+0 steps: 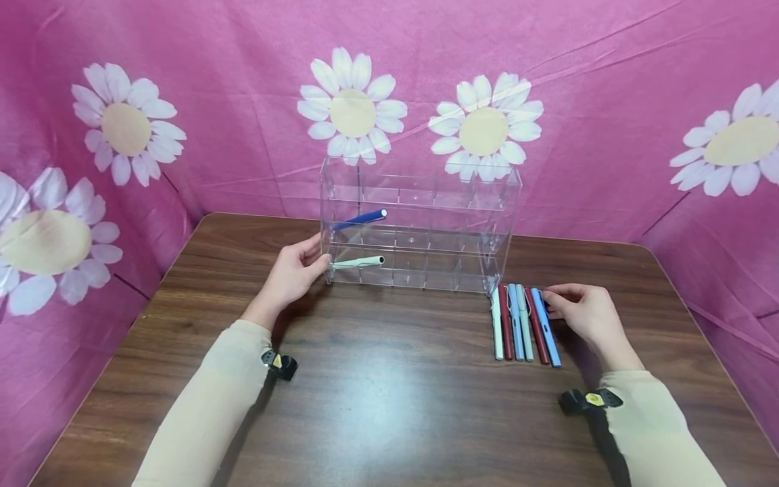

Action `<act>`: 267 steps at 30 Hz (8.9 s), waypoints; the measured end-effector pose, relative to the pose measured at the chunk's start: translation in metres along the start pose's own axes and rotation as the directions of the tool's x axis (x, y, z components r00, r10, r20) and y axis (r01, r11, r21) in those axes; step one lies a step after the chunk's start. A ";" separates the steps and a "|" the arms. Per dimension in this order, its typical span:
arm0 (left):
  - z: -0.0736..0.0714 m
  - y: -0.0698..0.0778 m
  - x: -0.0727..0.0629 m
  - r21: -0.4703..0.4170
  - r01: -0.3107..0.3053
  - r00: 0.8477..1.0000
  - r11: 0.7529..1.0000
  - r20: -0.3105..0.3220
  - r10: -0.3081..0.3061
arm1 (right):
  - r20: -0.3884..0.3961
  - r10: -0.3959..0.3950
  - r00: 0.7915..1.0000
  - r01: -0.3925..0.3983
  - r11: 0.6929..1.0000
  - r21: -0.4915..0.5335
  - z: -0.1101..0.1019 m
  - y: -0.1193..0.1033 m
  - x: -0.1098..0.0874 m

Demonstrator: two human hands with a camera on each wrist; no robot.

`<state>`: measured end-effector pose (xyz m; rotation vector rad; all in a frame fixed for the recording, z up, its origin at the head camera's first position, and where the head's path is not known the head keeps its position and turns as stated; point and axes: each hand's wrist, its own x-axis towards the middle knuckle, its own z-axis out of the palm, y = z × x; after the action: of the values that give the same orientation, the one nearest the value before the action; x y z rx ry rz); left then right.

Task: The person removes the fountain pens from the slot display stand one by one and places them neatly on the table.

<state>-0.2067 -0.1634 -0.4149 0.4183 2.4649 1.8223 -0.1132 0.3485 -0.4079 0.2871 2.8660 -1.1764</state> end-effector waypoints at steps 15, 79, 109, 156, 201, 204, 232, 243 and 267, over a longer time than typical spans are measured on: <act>0.000 0.000 0.000 0.012 0.011 1.000 1.000 0.001 -0.011 | -0.126 -0.100 0.987 0.120 0.979 0.165 -0.004 -0.004 -0.009; 0.001 0.000 -0.001 -0.011 0.005 1.000 1.000 -0.006 -0.005 | -0.108 -0.390 0.915 0.395 0.803 0.447 0.068 -0.124 -0.005; 0.001 0.003 -0.003 0.001 0.011 1.000 1.000 -0.007 -0.011 | -0.023 -0.425 0.905 0.393 0.814 0.427 0.108 -0.155 -0.001; 0.001 0.002 -0.002 -0.022 0.012 1.000 1.000 -0.010 -0.012 | 0.053 -0.388 0.920 0.285 0.756 0.589 0.160 -0.190 0.006; 0.002 0.001 -0.003 -0.060 -0.017 1.000 0.998 0.001 0.017 | -0.170 -0.405 0.898 0.409 0.632 0.658 0.154 -0.204 0.005; 0.002 0.000 -0.002 -0.058 -0.023 1.000 0.998 0.002 0.023 | -0.188 -0.400 0.897 0.418 0.630 0.655 0.150 -0.204 0.004; 0.002 0.003 -0.002 -0.030 -0.018 1.000 0.999 -0.008 0.017 | -0.287 -0.360 0.888 0.458 0.621 0.636 0.103 -0.191 -0.003; 0.002 0.003 -0.002 -0.025 -0.013 1.000 1.000 -0.009 0.013 | -0.299 -0.329 0.896 0.444 0.652 0.615 0.093 -0.178 -0.003; 0.002 0.002 -0.003 -0.014 -0.003 1.000 1.000 -0.015 0.003 | -0.287 -0.321 0.903 0.430 0.700 0.570 0.068 -0.158 -0.009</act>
<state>-0.2026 -0.1617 -0.4144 0.4092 2.4603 1.8494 -0.1363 0.1899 -0.3458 -0.2381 2.6208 -2.2826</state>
